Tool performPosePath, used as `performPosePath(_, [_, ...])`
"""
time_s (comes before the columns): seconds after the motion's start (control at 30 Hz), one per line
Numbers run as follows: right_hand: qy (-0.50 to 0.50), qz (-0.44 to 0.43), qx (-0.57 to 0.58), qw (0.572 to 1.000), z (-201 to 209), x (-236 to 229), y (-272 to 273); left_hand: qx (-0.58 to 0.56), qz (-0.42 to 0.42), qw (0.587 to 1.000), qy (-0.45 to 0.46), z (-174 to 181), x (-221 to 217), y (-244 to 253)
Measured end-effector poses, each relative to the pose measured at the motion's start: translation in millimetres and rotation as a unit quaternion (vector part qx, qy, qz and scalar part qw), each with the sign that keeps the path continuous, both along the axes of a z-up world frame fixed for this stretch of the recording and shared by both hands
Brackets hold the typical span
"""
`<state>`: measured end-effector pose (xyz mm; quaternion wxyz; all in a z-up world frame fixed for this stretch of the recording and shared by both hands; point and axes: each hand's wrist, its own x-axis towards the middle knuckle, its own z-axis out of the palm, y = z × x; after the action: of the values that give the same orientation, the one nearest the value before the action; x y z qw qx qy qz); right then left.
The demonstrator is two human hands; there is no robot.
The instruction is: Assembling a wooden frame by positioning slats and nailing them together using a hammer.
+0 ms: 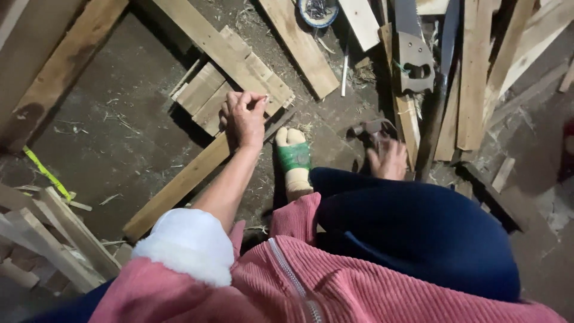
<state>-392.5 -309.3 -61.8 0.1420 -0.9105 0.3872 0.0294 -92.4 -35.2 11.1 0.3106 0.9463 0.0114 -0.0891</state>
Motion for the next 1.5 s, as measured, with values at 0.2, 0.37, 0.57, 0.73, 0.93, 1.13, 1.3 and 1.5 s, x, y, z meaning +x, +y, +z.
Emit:
performPosePath(0.2, [0.072,-0.090,0.063,0.991,-31.9,-24.5,-1.3,-0.016,0.008,1.000,0.009,12.1,-1.6,-0.5])
performPosePath(0.37, [0.089,-0.163,0.144,0.972,-54.8,-21.4,-10.1,-0.012,0.007,1.000,-0.001,1.3,-0.3,-0.1])
performPosePath(0.57, [-0.033,-0.082,0.155,0.984,47.4,53.2,36.4,-0.009,0.013,1.000,0.005,8.0,4.4,-3.5])
performPosePath(0.73, [-0.206,0.040,0.263,0.942,148.8,141.3,76.3,-0.020,0.006,1.000,0.024,-0.4,2.3,-2.2])
performPosePath(0.93, [-0.116,0.254,0.253,0.926,139.8,189.0,102.7,-0.002,-0.005,0.999,0.043,3.6,-0.7,-0.6])
performPosePath(1.13, [-0.150,0.264,0.238,0.923,166.6,193.1,110.7,-0.046,-0.004,0.997,0.069,17.8,0.0,2.4])
performPosePath(1.3, [-0.080,0.268,0.204,0.938,143.1,187.9,111.3,-0.036,-0.015,0.997,0.059,23.0,-0.2,-0.4])
performPosePath(1.5, [-0.150,0.237,0.246,0.928,160.4,191.4,111.9,-0.073,-0.003,0.995,0.074,24.9,0.1,0.0])
